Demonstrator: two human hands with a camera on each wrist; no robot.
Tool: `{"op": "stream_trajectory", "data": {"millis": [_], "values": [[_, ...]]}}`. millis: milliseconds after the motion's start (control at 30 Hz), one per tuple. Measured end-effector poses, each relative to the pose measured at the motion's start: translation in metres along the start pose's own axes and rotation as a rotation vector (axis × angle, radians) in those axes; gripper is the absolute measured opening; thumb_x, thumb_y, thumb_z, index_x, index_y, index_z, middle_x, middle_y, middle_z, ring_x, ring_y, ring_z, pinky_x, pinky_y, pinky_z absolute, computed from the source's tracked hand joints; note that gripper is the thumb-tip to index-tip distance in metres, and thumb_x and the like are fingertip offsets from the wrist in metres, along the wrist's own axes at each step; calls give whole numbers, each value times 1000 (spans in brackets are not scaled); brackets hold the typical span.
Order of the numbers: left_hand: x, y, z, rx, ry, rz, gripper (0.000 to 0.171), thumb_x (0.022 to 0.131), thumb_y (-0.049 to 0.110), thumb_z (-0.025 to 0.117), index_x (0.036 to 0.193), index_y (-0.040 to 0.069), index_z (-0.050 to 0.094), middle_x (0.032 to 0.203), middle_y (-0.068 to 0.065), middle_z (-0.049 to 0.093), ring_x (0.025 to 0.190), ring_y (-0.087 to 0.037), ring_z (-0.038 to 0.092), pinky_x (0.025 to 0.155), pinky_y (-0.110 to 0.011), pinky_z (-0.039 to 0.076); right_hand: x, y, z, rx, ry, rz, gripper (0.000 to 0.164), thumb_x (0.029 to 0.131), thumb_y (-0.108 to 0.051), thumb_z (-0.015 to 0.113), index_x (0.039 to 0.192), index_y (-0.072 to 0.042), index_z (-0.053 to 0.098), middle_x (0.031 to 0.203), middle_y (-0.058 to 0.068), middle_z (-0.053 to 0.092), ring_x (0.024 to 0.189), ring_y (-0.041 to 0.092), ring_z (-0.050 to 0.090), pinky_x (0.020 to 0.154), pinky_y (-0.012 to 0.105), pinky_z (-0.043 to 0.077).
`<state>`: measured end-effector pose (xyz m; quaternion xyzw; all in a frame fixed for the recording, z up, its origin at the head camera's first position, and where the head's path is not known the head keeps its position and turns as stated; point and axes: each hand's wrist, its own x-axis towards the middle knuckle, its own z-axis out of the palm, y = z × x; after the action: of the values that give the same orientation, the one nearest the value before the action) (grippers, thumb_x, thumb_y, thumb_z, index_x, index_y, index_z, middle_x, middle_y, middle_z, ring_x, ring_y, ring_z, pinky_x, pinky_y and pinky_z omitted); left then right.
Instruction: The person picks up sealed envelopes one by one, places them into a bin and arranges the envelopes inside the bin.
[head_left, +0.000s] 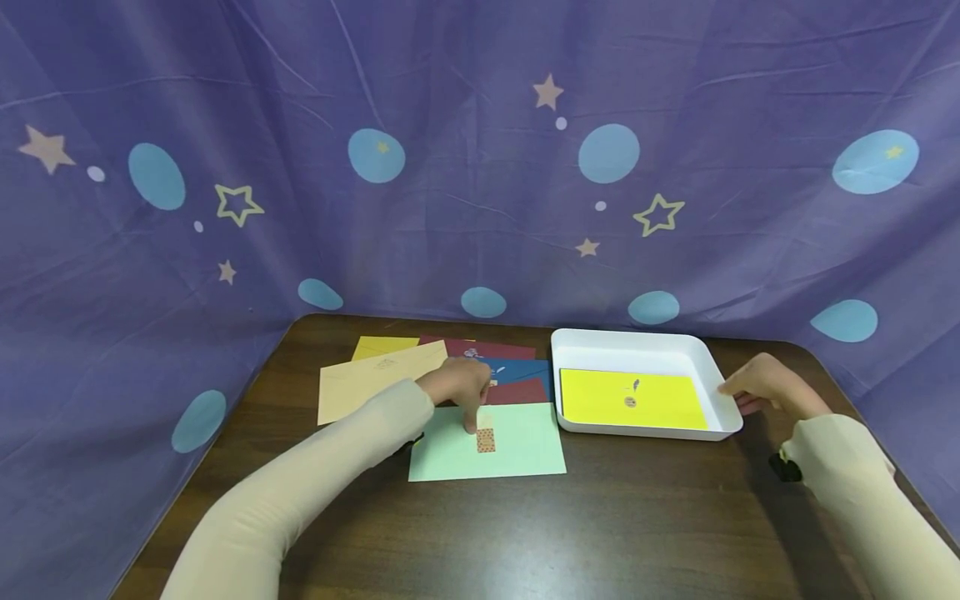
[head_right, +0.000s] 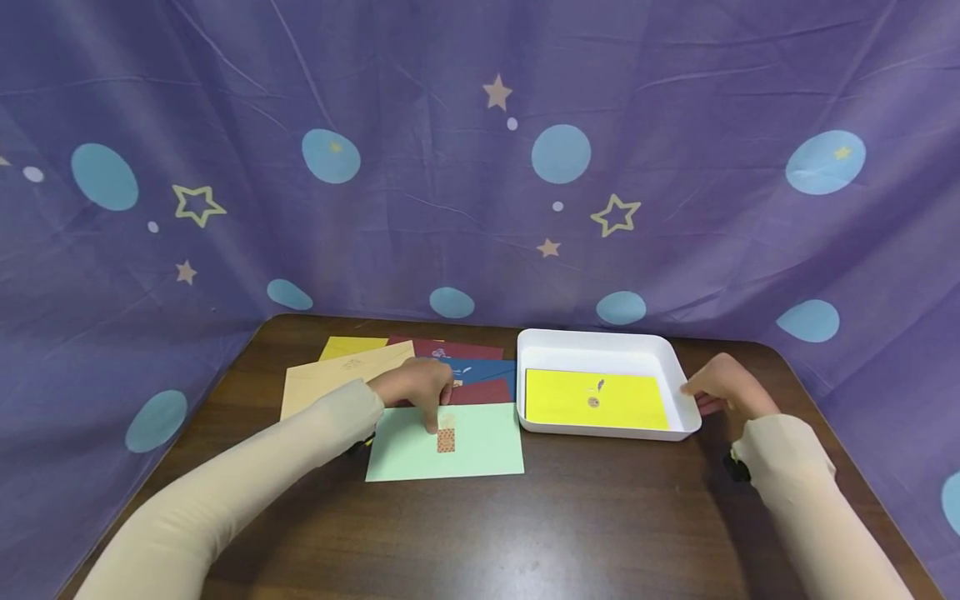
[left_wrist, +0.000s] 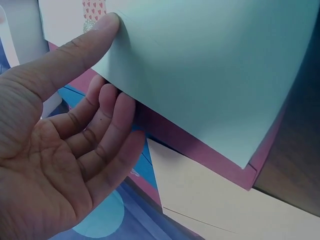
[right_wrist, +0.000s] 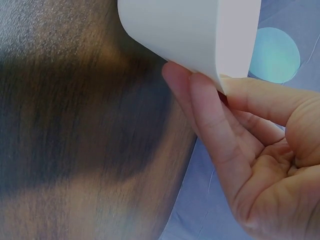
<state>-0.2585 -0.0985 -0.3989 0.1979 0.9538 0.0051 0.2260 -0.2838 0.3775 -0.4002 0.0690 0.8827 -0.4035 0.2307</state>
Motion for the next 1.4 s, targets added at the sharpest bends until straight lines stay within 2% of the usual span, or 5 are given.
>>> {"op": "stream_trajectory", "data": {"millis": [267, 633, 1000, 1200, 1400], "values": [[5, -6, 2, -110, -40, 29, 50, 66, 24, 98, 54, 19, 50, 55, 7, 40, 57, -9, 36, 52, -26, 32, -1, 1, 1, 11, 6, 0, 30, 88, -2, 72, 102, 23, 65, 70, 2, 69, 64, 16, 68, 65, 35, 63], [-6, -11, -1, -230, -34, 77, 33, 69, 15, 96, 82, 7, 67, 82, 1, 62, 68, -13, 46, 61, -29, 44, -2, -2, 2, -5, 20, 11, 32, 88, -3, 73, 104, 24, 65, 70, 1, 68, 64, 16, 68, 65, 35, 63], [-4, -14, -6, -160, -104, 83, 61, 71, 25, 95, 48, 19, 39, 51, 7, 22, 53, -9, 19, 51, -26, 26, -3, -2, 1, -10, 14, 12, 32, 88, -3, 73, 105, 23, 65, 72, 1, 68, 66, 16, 68, 66, 36, 63], [-9, -18, -6, -183, -64, 110, 44, 75, 18, 92, 57, 14, 52, 56, 7, 37, 58, -10, 32, 56, -26, 34, -3, -3, 0, -8, 13, 15, 33, 88, -3, 73, 105, 24, 64, 73, 1, 68, 67, 16, 68, 67, 37, 63], [-14, -24, -4, -399, -72, 79, 24, 79, -1, 85, 72, 2, 62, 67, 2, 45, 61, -13, 36, 62, -33, 40, -4, -3, 2, -12, 6, 14, 34, 88, -2, 72, 108, 25, 63, 73, 1, 68, 67, 16, 68, 68, 37, 63]]}}
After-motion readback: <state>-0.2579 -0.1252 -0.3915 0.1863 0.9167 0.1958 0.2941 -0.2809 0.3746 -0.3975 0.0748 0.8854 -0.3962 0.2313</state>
